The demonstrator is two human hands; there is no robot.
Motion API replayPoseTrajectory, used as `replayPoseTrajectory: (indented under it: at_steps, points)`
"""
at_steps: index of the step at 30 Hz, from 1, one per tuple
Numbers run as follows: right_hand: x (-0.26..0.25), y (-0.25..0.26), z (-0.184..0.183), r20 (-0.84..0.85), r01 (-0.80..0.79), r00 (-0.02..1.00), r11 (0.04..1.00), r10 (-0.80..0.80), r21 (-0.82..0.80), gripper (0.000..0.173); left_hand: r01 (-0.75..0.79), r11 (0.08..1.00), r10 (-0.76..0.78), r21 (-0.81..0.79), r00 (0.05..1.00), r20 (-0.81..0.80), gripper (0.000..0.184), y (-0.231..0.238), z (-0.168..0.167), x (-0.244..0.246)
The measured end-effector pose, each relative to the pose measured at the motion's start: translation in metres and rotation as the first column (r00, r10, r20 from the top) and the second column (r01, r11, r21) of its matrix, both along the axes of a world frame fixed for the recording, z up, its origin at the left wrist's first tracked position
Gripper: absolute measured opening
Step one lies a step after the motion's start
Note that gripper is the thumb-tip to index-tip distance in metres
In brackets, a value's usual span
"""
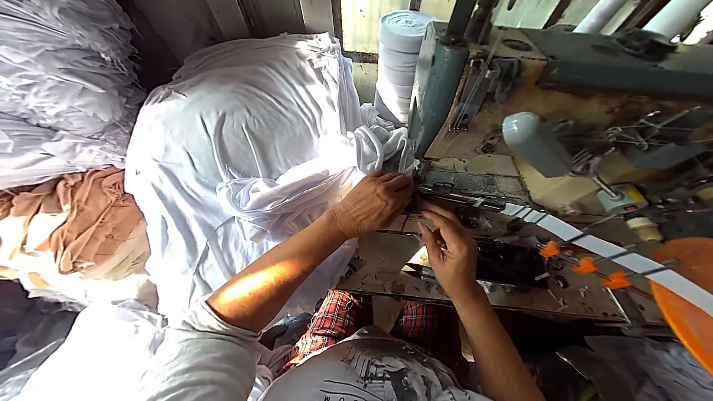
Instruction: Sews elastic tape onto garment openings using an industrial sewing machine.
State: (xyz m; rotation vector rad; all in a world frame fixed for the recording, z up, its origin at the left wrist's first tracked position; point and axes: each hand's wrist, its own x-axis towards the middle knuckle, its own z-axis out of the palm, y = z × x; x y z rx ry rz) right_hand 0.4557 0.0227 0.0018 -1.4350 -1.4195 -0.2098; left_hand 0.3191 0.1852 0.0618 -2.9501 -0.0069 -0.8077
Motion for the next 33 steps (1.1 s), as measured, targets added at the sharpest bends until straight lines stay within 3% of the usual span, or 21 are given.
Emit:
replayPoseTrajectory:
  at_steps: [3, 9, 12, 15, 16, 18, 22, 24, 26, 28, 30, 33]
  points:
    - [-0.009, -0.022, -0.014, 0.037, 0.028, 0.999, 1.0, -0.029, 0.011, 0.023, -0.1, 0.993, 0.099, -0.062, 0.995, -0.02, 0.035, 0.0, 0.002, 0.006]
    - [-0.026, -0.049, -0.051, 0.164, 0.114, 0.983, 0.981, -0.087, -0.158, 0.02, -0.359, 0.907, 0.351, -0.22, 0.933, -0.077, 0.053, -0.013, 0.001, 0.007]
    - [-0.027, -0.057, -0.061, 0.253, 0.16, 0.962, 0.967, -0.107, -0.198, 0.022, -0.395, 0.877, 0.4, -0.272, 0.916, -0.038, 0.058, -0.008, 0.0, -0.02]
    - [-0.024, -0.063, -0.067, 0.283, 0.183, 0.953, 0.951, -0.109, -0.25, 0.026, -0.559, 0.787, 0.559, -0.262, 0.825, -0.081, 0.081, 0.011, -0.007, -0.079]
    - [-0.023, -0.063, -0.067, 0.29, 0.192, 0.95, 0.949, -0.115, -0.25, 0.026, -0.607, 0.755, 0.602, -0.248, 0.791, -0.106, 0.081, 0.019, -0.012, -0.1]
    - [-0.024, -0.061, -0.064, 0.325, 0.212, 0.938, 0.944, -0.123, -0.254, 0.023, -0.614, 0.758, 0.607, -0.222, 0.788, -0.106, 0.055, 0.029, -0.019, -0.13]
    - [-0.023, -0.053, -0.056, 0.365, 0.25, 0.921, 0.924, -0.134, -0.291, 0.014, -0.371, 0.844, 0.374, -0.388, 0.925, -0.073, 0.023, 0.012, 0.039, -0.175]
    - [-0.021, -0.052, -0.053, 0.331, 0.247, 0.934, 0.912, -0.134, -0.327, 0.015, -0.146, 0.883, 0.198, -0.446, 0.978, 0.073, 0.021, 0.01, 0.077, -0.205]
    - [-0.024, -0.051, -0.053, 0.273, 0.207, 0.955, 0.92, -0.116, -0.333, 0.021, -0.037, 0.886, 0.123, -0.461, 0.98, 0.158, 0.018, 0.024, 0.109, -0.245]
    - [-0.032, -0.045, -0.053, 0.199, 0.126, 0.977, 0.95, -0.07, -0.287, 0.024, -0.126, 0.919, 0.207, -0.374, 0.96, 0.186, 0.024, 0.049, 0.137, -0.279]
    - [-0.043, -0.035, -0.047, 0.128, 0.023, 0.992, 0.971, 0.008, -0.239, 0.024, -0.357, 0.893, 0.408, -0.274, 0.899, 0.159, 0.03, 0.067, 0.16, -0.292]
    - [-0.057, -0.016, -0.034, 0.008, -0.124, 0.992, 0.97, 0.128, -0.211, 0.023, -0.633, 0.709, 0.686, -0.311, 0.722, 0.095, 0.031, 0.092, 0.161, -0.308]
